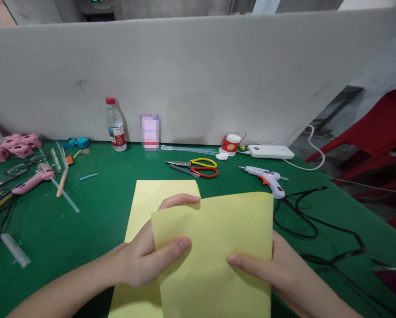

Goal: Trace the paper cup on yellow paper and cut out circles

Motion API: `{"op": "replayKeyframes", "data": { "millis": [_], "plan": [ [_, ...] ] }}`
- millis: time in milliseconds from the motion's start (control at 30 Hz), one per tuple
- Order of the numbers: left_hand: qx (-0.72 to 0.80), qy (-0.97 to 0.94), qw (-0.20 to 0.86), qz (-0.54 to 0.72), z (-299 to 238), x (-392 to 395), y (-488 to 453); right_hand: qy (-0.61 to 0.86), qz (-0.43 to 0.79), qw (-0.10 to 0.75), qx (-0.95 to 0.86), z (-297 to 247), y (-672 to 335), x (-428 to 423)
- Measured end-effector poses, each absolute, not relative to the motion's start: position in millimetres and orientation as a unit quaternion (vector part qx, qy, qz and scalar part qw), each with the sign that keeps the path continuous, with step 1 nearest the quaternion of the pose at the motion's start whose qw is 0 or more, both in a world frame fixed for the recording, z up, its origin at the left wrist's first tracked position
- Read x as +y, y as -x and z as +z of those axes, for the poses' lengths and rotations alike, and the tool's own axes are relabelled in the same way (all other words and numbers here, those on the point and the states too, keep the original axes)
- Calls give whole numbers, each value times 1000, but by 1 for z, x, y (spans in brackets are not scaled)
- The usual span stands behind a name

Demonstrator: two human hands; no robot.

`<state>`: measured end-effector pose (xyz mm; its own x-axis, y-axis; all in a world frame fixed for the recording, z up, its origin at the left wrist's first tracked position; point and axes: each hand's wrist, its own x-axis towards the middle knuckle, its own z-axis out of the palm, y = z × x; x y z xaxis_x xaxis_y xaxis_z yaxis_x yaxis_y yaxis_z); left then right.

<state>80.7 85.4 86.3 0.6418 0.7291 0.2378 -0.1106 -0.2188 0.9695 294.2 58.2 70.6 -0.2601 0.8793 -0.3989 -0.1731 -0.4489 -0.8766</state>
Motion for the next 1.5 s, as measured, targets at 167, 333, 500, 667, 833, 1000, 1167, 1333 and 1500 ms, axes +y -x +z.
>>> {"op": "replayKeyframes", "data": {
  "millis": [167,333,500,667,833,1000,1167,1333,1500],
  "plan": [
    [260,-686,567,374,82,89,-79,446,723,370,-375,73,-295,61],
    [300,-675,536,410,77,91,-80,430,733,366,-380,75,-296,63],
    [265,-649,615,361,78,91,-80,417,734,365,-394,74,-297,64],
    [241,-636,643,352,80,92,-79,422,728,357,-406,73,-299,64],
    [231,-660,613,367,83,92,-80,417,730,358,-407,73,-299,63],
    [240,-666,604,366,83,91,-80,432,723,361,-401,74,-298,63],
    [259,-684,575,367,82,92,-80,436,717,358,-409,73,-298,63],
    [260,-707,545,367,82,92,-80,442,718,366,-394,76,-297,62],
    [262,-744,490,371,80,95,-79,431,729,363,-390,75,-299,64]
  ]
}}
